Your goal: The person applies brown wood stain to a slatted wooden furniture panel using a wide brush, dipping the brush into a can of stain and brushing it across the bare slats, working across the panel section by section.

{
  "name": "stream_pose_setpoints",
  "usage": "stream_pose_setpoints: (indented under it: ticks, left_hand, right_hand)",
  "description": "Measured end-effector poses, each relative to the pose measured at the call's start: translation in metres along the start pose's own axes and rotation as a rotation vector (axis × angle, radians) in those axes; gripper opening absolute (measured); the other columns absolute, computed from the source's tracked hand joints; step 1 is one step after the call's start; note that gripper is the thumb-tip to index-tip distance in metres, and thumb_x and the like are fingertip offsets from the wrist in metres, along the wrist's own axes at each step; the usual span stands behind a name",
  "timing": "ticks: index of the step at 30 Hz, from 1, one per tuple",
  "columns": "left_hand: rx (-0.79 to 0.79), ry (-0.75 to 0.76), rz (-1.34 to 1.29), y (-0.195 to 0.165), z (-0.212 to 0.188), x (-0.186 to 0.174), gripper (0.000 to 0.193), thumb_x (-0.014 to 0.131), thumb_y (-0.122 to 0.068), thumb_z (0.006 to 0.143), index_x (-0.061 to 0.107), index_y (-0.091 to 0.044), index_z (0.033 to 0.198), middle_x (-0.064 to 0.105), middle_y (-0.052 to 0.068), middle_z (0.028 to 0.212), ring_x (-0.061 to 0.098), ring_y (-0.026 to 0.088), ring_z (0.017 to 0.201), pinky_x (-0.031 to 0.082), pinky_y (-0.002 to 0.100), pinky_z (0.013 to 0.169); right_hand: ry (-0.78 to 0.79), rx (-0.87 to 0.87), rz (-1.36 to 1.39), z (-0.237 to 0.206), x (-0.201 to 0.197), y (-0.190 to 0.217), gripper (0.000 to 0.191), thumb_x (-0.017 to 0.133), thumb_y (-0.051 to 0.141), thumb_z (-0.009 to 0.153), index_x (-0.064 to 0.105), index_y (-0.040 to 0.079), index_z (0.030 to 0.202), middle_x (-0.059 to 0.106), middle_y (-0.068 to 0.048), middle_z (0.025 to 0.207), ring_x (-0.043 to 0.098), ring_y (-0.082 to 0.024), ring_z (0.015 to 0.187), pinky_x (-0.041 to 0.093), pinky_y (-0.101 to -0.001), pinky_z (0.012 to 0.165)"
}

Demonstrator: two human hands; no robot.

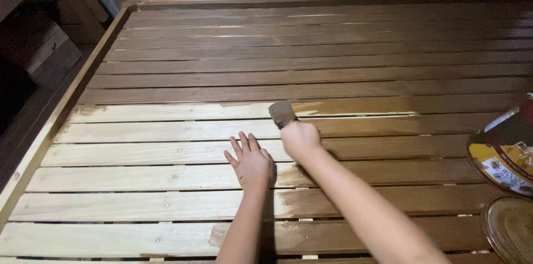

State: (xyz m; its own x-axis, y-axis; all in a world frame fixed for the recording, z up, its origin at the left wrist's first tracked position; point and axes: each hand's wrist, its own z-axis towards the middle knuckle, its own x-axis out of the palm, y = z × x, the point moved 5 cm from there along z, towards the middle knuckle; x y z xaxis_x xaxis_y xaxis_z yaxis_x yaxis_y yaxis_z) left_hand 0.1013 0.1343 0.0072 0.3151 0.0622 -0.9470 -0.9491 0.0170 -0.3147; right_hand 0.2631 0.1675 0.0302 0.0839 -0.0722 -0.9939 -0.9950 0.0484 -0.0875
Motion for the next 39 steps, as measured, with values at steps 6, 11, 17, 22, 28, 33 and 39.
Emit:
stream_pose_setpoints:
  ticks: [6, 11, 17, 22, 28, 33, 39]
  left_hand:
    - [0.037, 0.028, -0.005, -0.002, -0.003, 0.000, 0.062, 0.040, -0.029, 0.095, 0.036, -0.006, 0.153, 0.025, 0.010, 0.166, 0.010, 0.038, 0.155, 0.007, 0.062, 0.121]
    - [0.071, 0.016, 0.024, -0.005, -0.001, 0.005, 0.062, 0.039, -0.029, 0.096, 0.036, -0.006, 0.154, 0.026, 0.009, 0.166, 0.010, 0.038, 0.155, 0.006, 0.061, 0.122]
    - [0.067, 0.032, 0.063, -0.005, 0.000, 0.007, 0.062, 0.038, -0.029, 0.096, 0.034, -0.007, 0.154, 0.024, 0.009, 0.166, 0.009, 0.039, 0.154, 0.005, 0.061, 0.121]
    - [0.051, 0.046, 0.017, -0.001, 0.000, 0.006, 0.061, 0.038, -0.029, 0.096, 0.035, -0.010, 0.154, 0.025, 0.005, 0.167, 0.009, 0.036, 0.155, 0.005, 0.061, 0.122]
    - [0.052, 0.029, 0.024, -0.002, 0.001, 0.008, 0.061, 0.037, -0.029, 0.096, 0.035, -0.009, 0.154, 0.026, 0.005, 0.166, 0.010, 0.037, 0.155, 0.005, 0.061, 0.122]
    - [0.058, 0.022, 0.031, -0.004, -0.001, 0.007, 0.061, 0.038, -0.029, 0.096, 0.036, -0.008, 0.154, 0.026, 0.006, 0.166, 0.010, 0.037, 0.154, 0.005, 0.060, 0.122]
    - [0.055, 0.037, 0.028, -0.002, -0.001, 0.004, 0.062, 0.037, -0.029, 0.096, 0.034, -0.007, 0.154, 0.024, 0.006, 0.167, 0.009, 0.037, 0.155, 0.005, 0.060, 0.122]
  right_hand:
    - [0.148, 0.350, -0.050, -0.048, -0.031, -0.153, 0.024, 0.059, 0.029, 0.096, 0.078, 0.016, 0.105, 0.077, -0.010, 0.103, 0.075, -0.028, 0.097, 0.057, -0.0467, 0.078]
    - [0.132, 0.406, -0.193, -0.045, -0.026, -0.178, 0.023, 0.057, 0.024, 0.098, 0.078, 0.013, 0.102, 0.078, -0.012, 0.099, 0.077, -0.025, 0.089, 0.059, -0.0422, 0.071]
    - [0.079, 0.031, -0.123, -0.005, -0.007, -0.024, 0.015, 0.066, 0.018, 0.088, 0.079, 0.015, 0.095, 0.077, -0.012, 0.095, 0.076, -0.028, 0.088, 0.061, -0.0457, 0.072]
    - [-0.031, 0.004, -0.040, -0.011, -0.013, -0.039, 0.014, 0.066, 0.018, 0.084, 0.078, 0.014, 0.089, 0.077, -0.011, 0.090, 0.075, -0.030, 0.083, 0.060, -0.0469, 0.070]
    - [0.155, 0.423, -0.099, -0.068, -0.027, -0.203, 0.024, 0.062, 0.030, 0.093, 0.077, 0.014, 0.104, 0.077, -0.009, 0.098, 0.076, -0.026, 0.091, 0.059, -0.0449, 0.075]
    - [0.189, 0.409, -0.208, -0.049, -0.004, -0.156, 0.019, 0.065, 0.023, 0.094, 0.076, 0.013, 0.105, 0.079, -0.010, 0.098, 0.077, -0.024, 0.088, 0.061, -0.0399, 0.069]
    - [-0.034, 0.009, -0.092, -0.021, 0.006, -0.008, 0.015, 0.065, 0.016, 0.087, 0.078, 0.013, 0.093, 0.077, -0.010, 0.087, 0.077, -0.025, 0.078, 0.060, -0.0416, 0.063]
